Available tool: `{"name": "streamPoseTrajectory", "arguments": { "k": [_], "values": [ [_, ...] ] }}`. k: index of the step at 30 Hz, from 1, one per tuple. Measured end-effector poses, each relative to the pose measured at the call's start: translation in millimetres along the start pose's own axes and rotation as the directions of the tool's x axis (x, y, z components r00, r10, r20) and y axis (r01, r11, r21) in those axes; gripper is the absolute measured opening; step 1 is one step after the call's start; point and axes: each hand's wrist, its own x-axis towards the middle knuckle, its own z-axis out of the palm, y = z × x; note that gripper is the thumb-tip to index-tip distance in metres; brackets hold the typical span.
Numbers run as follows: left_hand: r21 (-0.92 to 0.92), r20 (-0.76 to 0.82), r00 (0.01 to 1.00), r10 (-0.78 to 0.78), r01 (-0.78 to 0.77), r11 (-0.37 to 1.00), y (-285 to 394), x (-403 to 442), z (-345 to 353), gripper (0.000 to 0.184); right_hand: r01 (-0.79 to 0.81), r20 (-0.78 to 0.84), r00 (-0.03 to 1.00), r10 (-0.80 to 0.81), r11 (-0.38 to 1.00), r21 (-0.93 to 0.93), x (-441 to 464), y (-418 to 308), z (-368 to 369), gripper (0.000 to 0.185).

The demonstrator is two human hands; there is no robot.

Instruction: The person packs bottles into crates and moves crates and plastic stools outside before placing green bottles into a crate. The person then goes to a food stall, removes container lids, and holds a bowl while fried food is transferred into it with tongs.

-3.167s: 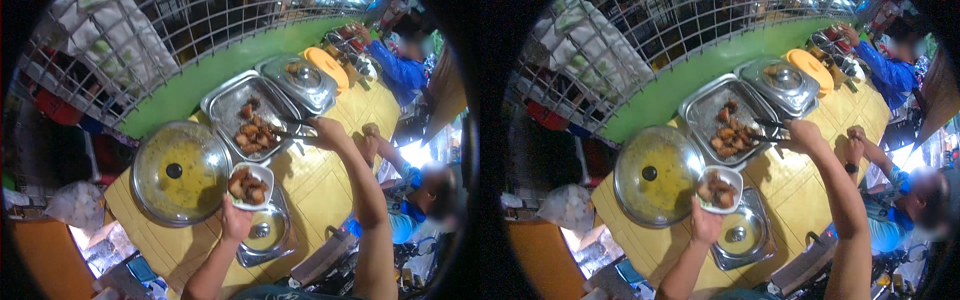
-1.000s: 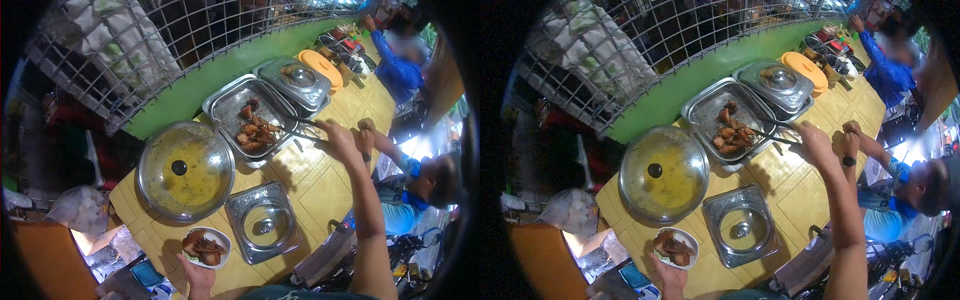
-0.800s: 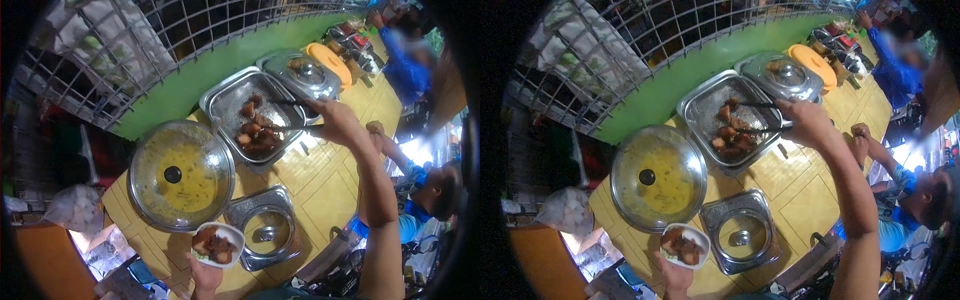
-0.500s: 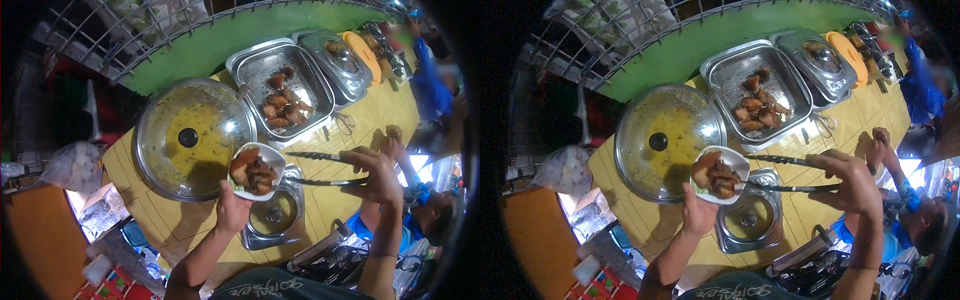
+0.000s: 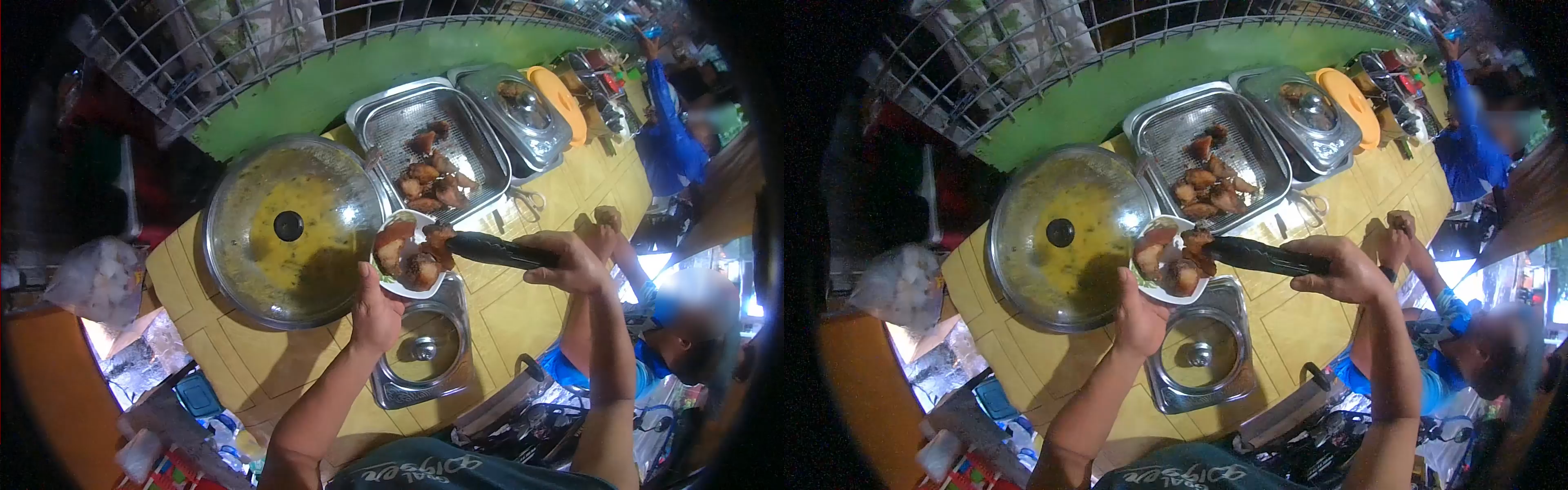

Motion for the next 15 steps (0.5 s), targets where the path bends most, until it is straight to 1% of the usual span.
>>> {"name": "streamPoseTrajectory", "arguments": {
  "k": [1,2,3,5,6,7,9,11,12,14,15],
  "values": [
    [-0.057,-0.013,1.0,0.022,-0.023,0.998,-0.3,1.4,3.2,0.072,-0.051,-0.003,0.999,0.052,0.982,0.18,-1.4,10.6,3.3,0.051],
    [0.01,-0.006,1.0,0.015,-0.015,1.0,-2.8,2.0,-2.7,0.073,-0.087,0.011,0.996,0.088,0.951,0.296,-2.3,17.4,6.0,0.05],
    [0.077,0.001,1.0,0.008,-0.008,0.997,-5.3,2.6,-8.5,0.073,-0.087,0.006,0.996,0.089,0.954,0.286,-3.5,22.9,6.5,0.05],
    [-0.044,0.04,0.999,0.024,-0.023,0.999,-0.2,3.2,-1.2,0.072,-0.115,0.004,0.993,0.121,0.931,0.346,-4.8,30.9,5.0,0.052],
    [-0.098,0.022,0.999,0.044,-0.042,0.994,2.5,3.2,5.4,0.072,-0.114,0.001,0.992,0.126,0.896,0.428,-5.1,32.3,5.5,0.054],
    [-0.098,0.036,0.998,0.053,-0.049,0.994,1.8,4.9,4.9,0.072,-0.103,-0.012,0.993,0.12,0.901,0.421,-3.8,36.1,4.6,0.054],
    [-0.15,0.018,0.999,0.045,-0.042,0.988,-1.5,4.8,-0.5,0.071,-0.036,-0.065,0.994,0.086,0.835,0.549,-3.5,46.6,0.5,0.055],
    [-0.139,0.031,0.998,0.047,-0.042,0.989,-1.1,2.8,-4.4,0.068,-0.124,-0.107,0.967,0.233,0.79,0.6,-1.0,50.9,-15.1,0.055],
    [-0.144,0.038,0.998,0.042,-0.036,0.989,-0.9,-0.5,-7.2,0.068,-0.167,-0.157,0.94,0.302,0.812,0.56,2.2,52.9,-24.0,0.055],
    [-0.134,0.05,0.998,0.036,-0.029,0.991,5.9,-13.1,-7.4,0.07,-0.186,-0.229,0.93,0.287,0.907,0.378,22.0,66.2,-44.7,0.052],
    [-0.141,0.028,0.999,0.021,-0.016,0.99,6.0,-18.9,-11.4,0.071,-0.189,-0.271,0.925,0.267,0.941,0.282,34.2,72.2,-52.8,0.049]
  ]
}}
